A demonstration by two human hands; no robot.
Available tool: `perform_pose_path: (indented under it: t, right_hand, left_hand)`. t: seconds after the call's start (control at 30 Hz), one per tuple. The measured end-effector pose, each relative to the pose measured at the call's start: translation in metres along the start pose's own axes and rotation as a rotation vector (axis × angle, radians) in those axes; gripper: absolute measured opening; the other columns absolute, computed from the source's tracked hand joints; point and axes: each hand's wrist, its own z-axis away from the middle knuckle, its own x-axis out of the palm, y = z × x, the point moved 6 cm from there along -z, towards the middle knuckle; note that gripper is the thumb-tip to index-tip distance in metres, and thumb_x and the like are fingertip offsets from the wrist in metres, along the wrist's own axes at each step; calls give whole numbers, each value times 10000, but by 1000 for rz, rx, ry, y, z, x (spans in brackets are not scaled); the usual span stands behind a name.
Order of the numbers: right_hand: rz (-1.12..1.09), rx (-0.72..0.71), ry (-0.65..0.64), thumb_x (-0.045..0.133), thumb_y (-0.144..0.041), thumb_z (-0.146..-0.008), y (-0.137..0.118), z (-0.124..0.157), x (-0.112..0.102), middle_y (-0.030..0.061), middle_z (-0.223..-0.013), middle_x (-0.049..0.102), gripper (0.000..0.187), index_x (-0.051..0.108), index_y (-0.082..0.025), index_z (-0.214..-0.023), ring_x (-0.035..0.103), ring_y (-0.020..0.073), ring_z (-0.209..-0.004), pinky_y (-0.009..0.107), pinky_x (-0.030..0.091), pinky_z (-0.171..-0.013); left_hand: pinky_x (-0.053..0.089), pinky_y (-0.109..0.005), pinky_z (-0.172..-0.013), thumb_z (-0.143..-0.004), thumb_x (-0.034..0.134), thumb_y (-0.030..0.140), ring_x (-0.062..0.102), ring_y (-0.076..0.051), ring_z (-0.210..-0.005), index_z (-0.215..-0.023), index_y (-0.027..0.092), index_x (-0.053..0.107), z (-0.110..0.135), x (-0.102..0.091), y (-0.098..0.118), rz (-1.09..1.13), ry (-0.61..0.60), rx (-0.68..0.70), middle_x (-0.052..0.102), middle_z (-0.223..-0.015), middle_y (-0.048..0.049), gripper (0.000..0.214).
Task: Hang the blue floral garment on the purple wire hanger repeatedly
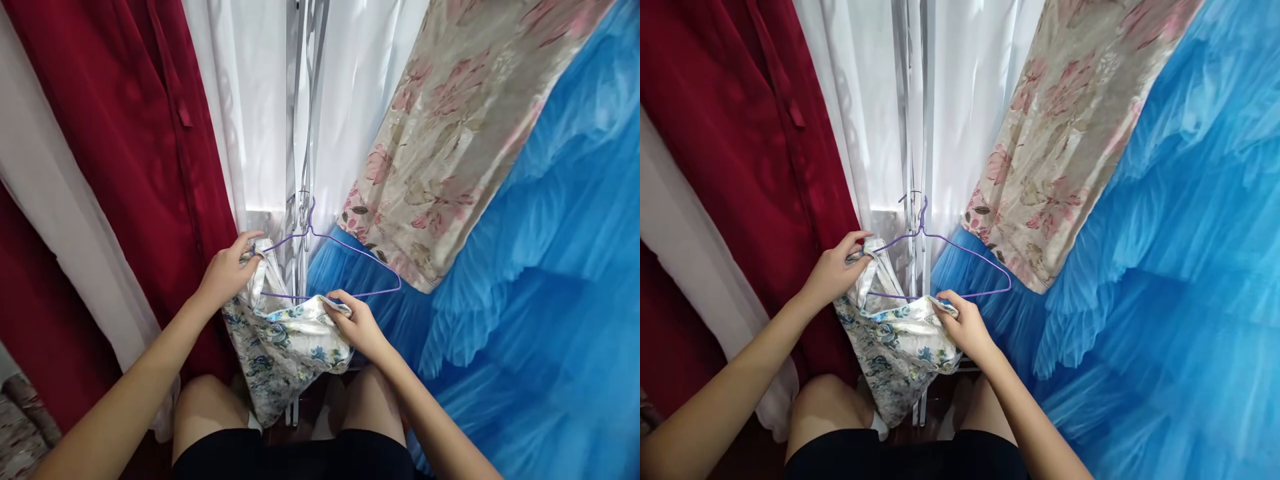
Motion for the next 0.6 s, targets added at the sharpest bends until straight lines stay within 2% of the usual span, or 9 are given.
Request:
perform_pose_path:
  t: [0.03,0.1,0.17,0.23,0.33,0.4,0.47,0.53,0.6]
  right_hand:
    - [-8,-1,-14,608,-381,-932,-1,5,-5,-18,-736,588,323,651,-221,-1209,484,162,-631,272,367,-605]
    - [14,-22,-39,688,-331,-866,-2,16,-19,-52,-672,525,629,486,-242,-1455,445,159,-578,268,335,-561]
    - [83,-73,-13,695,-236,-812,-1,24,-40,-69,-663,491,861,299,-239,-1577,448,159,-569,267,337,-560]
    - [193,-109,71,648,-176,-786,4,25,-67,-59,-692,523,958,180,-218,-1620,491,166,-589,272,375,-590]
    - [387,-86,189,614,-196,-778,21,4,-104,-21,-734,618,1017,77,-154,-1640,565,193,-622,297,439,-633]
    - [481,-57,235,613,-223,-774,32,-20,-120,38,-811,700,983,146,-119,-1632,632,233,-698,328,481,-679]
    - [540,-48,243,599,-222,-773,38,-43,-130,126,-984,755,820,387,-104,-1556,688,285,-866,366,509,-773]
    - [579,-48,214,593,-204,-767,40,-60,-135,178,-1109,755,585,649,-97,-1340,691,330,-1006,393,505,-857]
    - [557,-46,142,604,-189,-757,37,-67,-140,164,-1025,779,375,780,-107,-1078,705,342,-970,400,505,-848]
  left_hand:
    - [489,-332,-930,-873,635,342,684,-290,-1113,-1356,265,582,1,1,4,2,10,-3,749,-1114,-71,493]
    - [494,-308,-882,-863,648,348,710,-266,-1016,-1265,238,625,6,2,6,20,65,-11,761,-1000,-58,418]
    - [497,-279,-816,-853,656,364,717,-236,-892,-1104,211,679,11,2,6,40,117,-11,759,-905,-41,294]
    - [493,-262,-764,-845,660,380,709,-222,-840,-984,198,701,16,3,6,49,142,-7,758,-882,-37,234]
    - [482,-258,-744,-856,642,403,701,-218,-827,-932,193,722,21,7,12,29,138,10,759,-887,-33,237]
    - [476,-257,-744,-865,632,413,694,-215,-817,-923,191,739,22,10,18,11,133,23,761,-887,-29,254]
    - [477,-257,-750,-874,623,412,694,-217,-822,-926,186,752,22,11,22,17,130,32,765,-894,-30,265]
    - [477,-261,-758,-880,622,406,699,-222,-839,-934,187,765,22,8,23,11,129,38,773,-909,-31,267]
    - [473,-268,-771,-884,623,414,700,-227,-862,-958,199,775,22,-1,17,-33,142,19,779,-941,-28,273]
